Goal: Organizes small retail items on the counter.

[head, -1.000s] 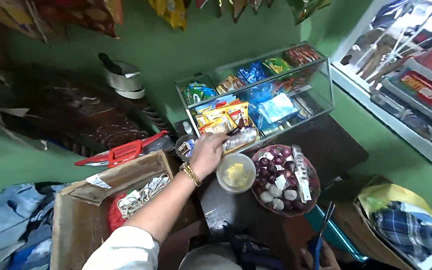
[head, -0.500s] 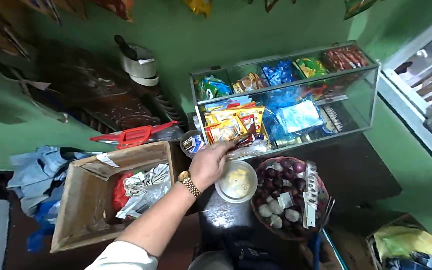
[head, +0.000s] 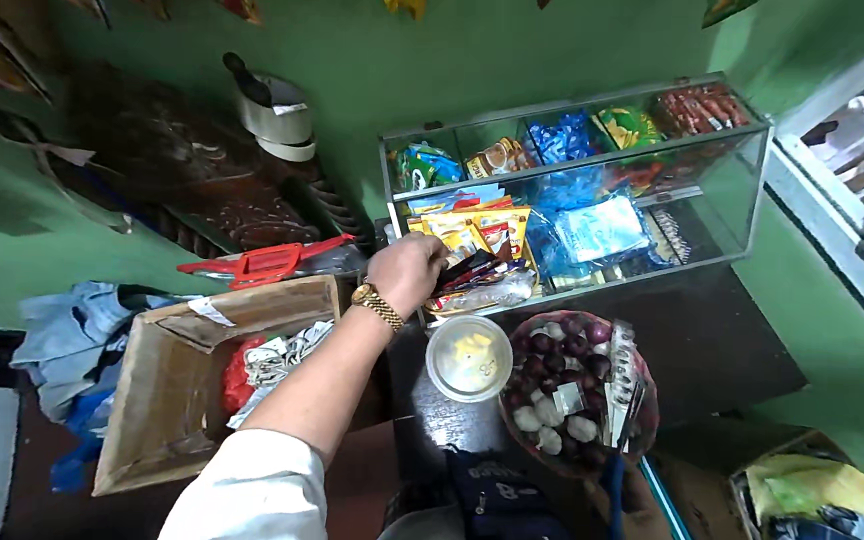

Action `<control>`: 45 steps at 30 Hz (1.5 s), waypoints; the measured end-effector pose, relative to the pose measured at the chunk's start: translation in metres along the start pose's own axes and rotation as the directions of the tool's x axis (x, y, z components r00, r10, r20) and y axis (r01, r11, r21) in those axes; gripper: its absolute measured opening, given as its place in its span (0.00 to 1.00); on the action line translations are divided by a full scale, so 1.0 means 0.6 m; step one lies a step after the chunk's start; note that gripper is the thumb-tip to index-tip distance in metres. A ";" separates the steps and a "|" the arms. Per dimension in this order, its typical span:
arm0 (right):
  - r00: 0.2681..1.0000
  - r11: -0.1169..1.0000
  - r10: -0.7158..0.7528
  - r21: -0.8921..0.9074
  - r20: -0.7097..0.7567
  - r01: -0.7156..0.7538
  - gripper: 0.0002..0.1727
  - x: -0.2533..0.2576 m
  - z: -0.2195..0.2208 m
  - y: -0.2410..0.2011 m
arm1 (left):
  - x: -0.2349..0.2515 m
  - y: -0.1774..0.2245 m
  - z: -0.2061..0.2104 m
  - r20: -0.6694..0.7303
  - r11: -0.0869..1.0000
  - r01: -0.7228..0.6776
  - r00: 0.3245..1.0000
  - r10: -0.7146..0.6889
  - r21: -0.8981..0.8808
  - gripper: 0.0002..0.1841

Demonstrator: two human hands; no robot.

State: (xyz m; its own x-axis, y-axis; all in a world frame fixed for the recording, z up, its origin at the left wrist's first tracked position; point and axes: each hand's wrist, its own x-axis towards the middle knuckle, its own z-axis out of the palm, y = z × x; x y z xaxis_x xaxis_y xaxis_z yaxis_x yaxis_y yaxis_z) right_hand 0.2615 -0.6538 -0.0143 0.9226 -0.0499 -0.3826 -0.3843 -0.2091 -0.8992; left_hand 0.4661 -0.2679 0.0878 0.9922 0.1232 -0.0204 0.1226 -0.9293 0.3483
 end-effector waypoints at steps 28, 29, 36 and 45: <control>0.648 0.657 -0.734 -0.030 0.203 0.753 0.30 -0.104 0.309 -0.251 | -0.423 -0.063 -0.013 -0.026 -0.023 -0.024 0.998 0.056 -0.999 0.11; 0.651 0.657 -0.734 -0.045 0.194 0.753 0.31 -0.107 0.315 -0.251 | -0.428 -0.063 -0.012 0.009 -0.003 0.009 0.999 0.040 -1.000 0.12; 0.740 0.784 -0.527 -0.098 0.419 0.613 0.41 -0.107 0.271 -0.240 | -0.427 -0.111 -0.043 0.058 -0.097 0.052 0.997 -0.059 -0.994 0.10; 0.673 0.720 -0.143 -0.390 0.726 0.574 0.44 -0.108 0.232 -0.211 | -0.419 -0.171 -0.101 0.239 0.264 0.193 0.958 0.158 -0.945 0.07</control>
State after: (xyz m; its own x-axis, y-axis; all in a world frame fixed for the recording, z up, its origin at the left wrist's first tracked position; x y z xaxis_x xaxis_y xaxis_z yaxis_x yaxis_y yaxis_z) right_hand 0.2456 -0.4884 0.0945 0.6505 0.7049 -0.2828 0.2664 -0.5605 -0.7841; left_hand 0.2024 -0.1826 0.1138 0.9756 -0.1121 -0.1888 0.2008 0.1074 0.9737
